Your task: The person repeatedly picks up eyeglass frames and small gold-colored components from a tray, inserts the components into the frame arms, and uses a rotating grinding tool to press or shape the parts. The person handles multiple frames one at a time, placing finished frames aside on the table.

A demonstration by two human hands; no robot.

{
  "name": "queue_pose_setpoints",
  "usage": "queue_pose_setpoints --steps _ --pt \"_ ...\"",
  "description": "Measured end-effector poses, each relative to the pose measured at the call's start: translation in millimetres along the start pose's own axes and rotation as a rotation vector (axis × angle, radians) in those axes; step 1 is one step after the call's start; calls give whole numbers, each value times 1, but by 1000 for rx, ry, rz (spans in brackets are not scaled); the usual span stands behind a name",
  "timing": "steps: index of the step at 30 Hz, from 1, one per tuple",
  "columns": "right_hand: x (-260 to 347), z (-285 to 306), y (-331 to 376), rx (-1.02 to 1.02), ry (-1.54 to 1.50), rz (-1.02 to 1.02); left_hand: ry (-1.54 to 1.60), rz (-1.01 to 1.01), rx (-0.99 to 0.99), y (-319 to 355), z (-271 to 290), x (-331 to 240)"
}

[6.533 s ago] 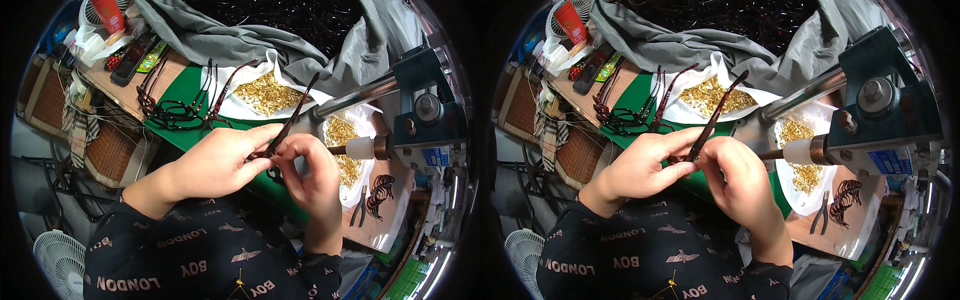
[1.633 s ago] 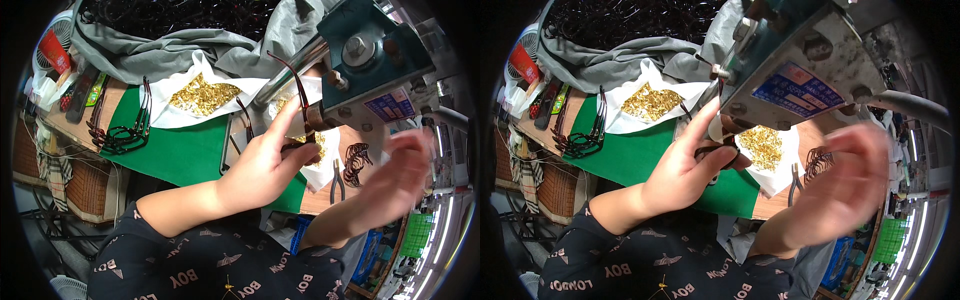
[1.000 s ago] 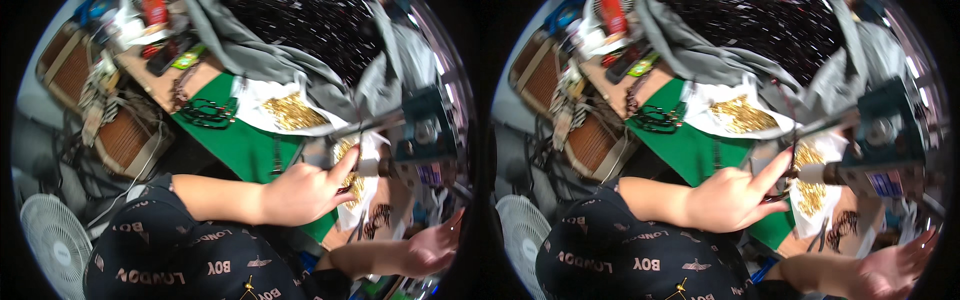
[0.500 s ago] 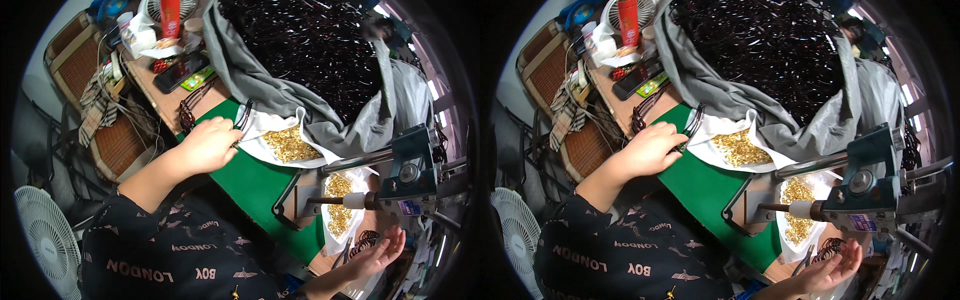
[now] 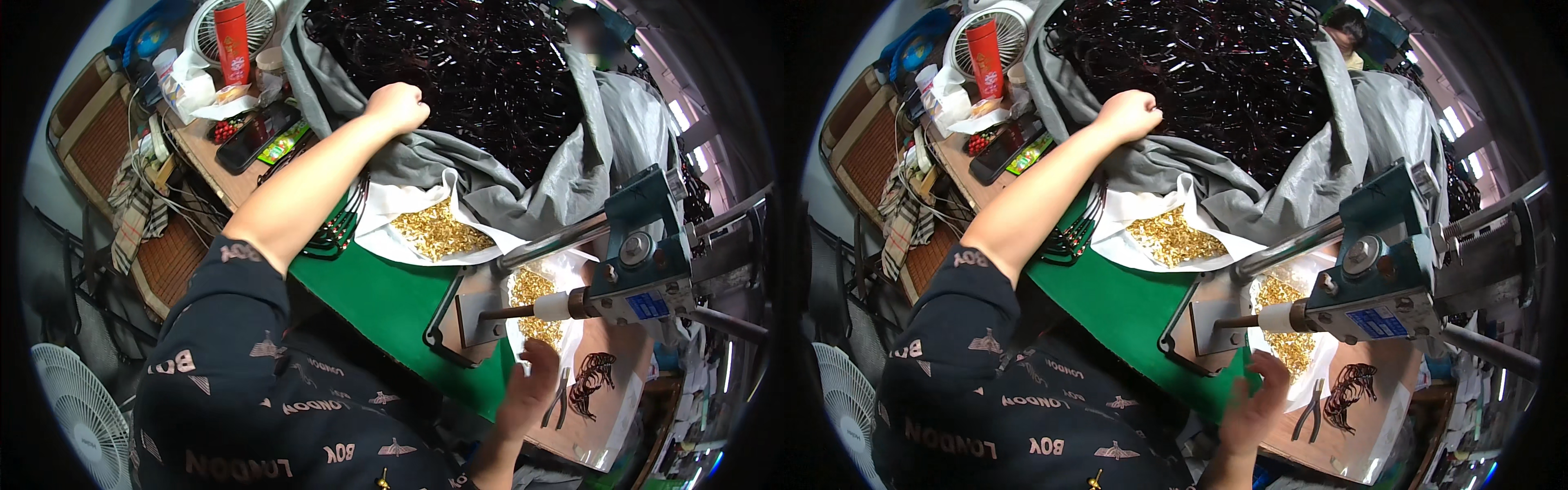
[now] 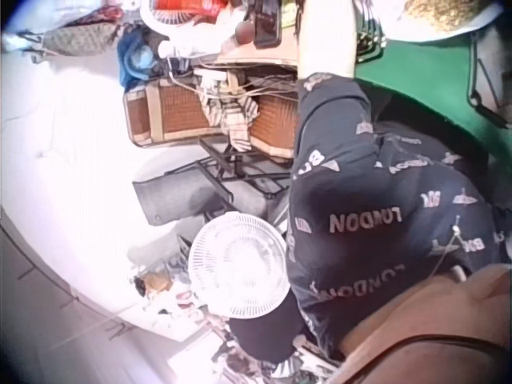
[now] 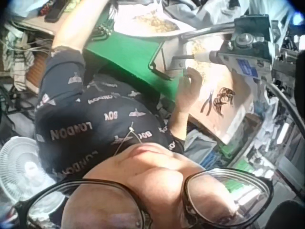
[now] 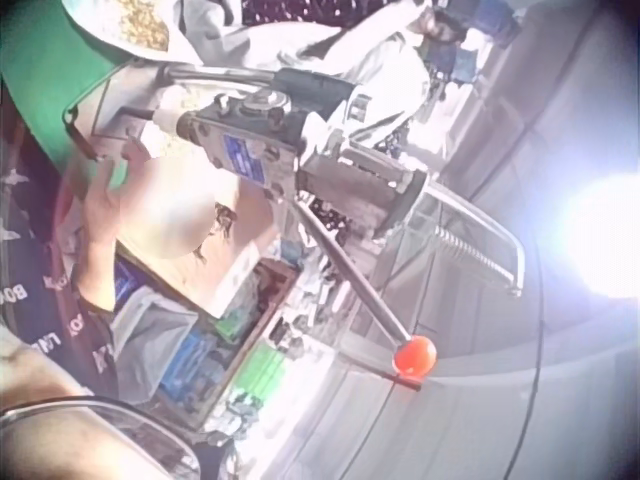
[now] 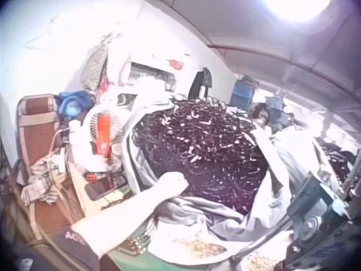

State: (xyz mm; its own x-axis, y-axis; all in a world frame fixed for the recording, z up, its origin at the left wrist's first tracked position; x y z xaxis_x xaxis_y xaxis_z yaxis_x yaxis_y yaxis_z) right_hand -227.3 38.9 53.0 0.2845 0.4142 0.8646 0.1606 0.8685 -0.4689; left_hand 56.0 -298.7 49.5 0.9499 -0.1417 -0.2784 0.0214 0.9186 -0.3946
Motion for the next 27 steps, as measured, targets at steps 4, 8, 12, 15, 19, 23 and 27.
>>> queue_pose_setpoints --steps 4,8,12,15,19,23,27 --pt "1 -30 -12 129 31 -56 1066 143 260 24 22 24" --pt "-2 -76 -42 422 27 -60 982 -184 342 64 91 -12" --pt "-37 -110 -74 518 256 21 538 -585 -32 106 148 -30" --pt "-60 -140 -91 555 355 55 683 -476 -308 117 157 2" --pt "-94 -173 -96 609 455 84 1033 -94 -39 145 146 31" --pt "-118 -184 -101 652 604 139 1378 -53 -143 176 150 29" --pt "-114 -186 -103 655 651 159 1569 -179 -127 196 154 17"
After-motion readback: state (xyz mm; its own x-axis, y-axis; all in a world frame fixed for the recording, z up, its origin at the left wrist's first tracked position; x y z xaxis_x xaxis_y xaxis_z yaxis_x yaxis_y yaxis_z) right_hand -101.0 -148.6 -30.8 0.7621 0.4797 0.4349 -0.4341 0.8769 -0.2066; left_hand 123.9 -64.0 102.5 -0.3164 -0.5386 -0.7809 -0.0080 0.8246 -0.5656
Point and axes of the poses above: each hand's wrist, its own y-axis away from the middle knuckle, its own z-axis out of the back of the hand, x = y × z, the point moved 5 cm from there along -y, towards the middle knuckle, and after that the axes turned 14 degrees about -y, right-handed, at the moved point
